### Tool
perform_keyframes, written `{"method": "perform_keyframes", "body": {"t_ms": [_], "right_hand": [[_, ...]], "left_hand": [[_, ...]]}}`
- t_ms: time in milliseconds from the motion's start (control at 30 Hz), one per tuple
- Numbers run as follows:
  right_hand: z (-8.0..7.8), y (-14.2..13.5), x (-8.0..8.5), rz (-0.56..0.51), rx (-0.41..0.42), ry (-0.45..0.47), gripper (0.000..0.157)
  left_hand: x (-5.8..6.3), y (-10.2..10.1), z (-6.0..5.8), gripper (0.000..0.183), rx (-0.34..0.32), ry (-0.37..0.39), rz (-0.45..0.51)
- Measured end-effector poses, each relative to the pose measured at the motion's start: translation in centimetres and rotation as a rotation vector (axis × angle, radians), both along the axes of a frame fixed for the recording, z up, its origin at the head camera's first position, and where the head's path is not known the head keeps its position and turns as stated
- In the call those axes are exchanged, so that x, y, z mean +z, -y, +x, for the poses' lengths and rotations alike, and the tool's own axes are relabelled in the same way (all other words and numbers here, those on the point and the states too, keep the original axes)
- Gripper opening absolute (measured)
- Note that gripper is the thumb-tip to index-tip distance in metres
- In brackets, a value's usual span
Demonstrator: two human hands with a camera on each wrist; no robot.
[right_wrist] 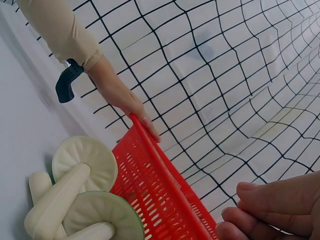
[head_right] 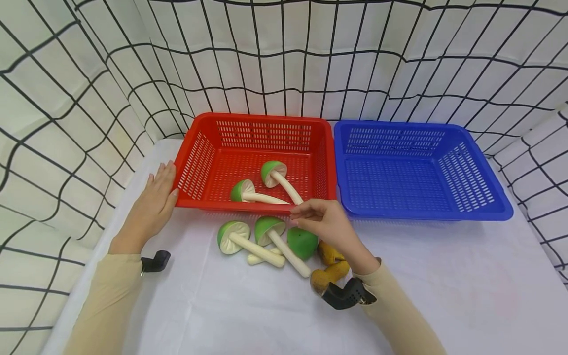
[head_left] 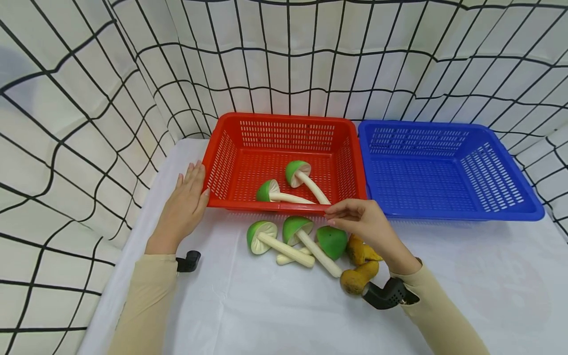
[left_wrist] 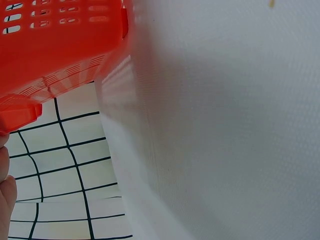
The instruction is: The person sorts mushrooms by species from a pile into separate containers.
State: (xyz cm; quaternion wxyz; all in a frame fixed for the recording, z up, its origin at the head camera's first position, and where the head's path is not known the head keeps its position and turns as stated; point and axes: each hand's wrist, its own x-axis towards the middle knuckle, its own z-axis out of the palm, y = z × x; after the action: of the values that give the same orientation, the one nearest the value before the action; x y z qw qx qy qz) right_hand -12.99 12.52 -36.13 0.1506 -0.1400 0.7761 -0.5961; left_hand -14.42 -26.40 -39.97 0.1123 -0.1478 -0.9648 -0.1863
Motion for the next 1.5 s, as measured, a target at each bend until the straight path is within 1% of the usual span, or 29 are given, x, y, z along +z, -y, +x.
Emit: {"method": "perform_keyframes", "body": {"t_ms": [267,400,767,1000,1233,1367,1500], "right_hand": [[2.0,-1.1,-0.3,-0.021,-0.02,0.006,0.021],[2.8,-1.6,-0.8,-0.012,-0.033,0.015,0.022],[4.4,-2.4,-2.6,-0.022,-0.056,0.055,0.023],[5.2,-2.4,-3.4,-0.024,-0.048,0.079,0.024],[5.7,-2.1,-4.1,-0.011,-0.026,0.114,0.025],[5.8,-1.9,-4.4,0.03,-0.032,0.09,0.023],[5.9,-1.8,-4.7,0.102,-0.041,0.005,0.018]], "left_hand": [[0.0,-0.1,0.0,0.057,0.002,0.0,0.004],[0.0,0.0,0.0,0.057,0.003,-0.001,0.007],[-0.1,0.1,-0.1,0.057,0.0,-0.002,-0.005],[-0.1,0.0,-0.1,0.057,0.004,-0.002,-0.007],[0.0,0.0,-0.1,0.057,0.004,-0.001,-0.005],[-0.1,0.0,-0.1,0.057,0.004,-0.001,-0.006],[-0.1,0.0,-0.2,0.057,0.004,0.001,-0.006]]}}
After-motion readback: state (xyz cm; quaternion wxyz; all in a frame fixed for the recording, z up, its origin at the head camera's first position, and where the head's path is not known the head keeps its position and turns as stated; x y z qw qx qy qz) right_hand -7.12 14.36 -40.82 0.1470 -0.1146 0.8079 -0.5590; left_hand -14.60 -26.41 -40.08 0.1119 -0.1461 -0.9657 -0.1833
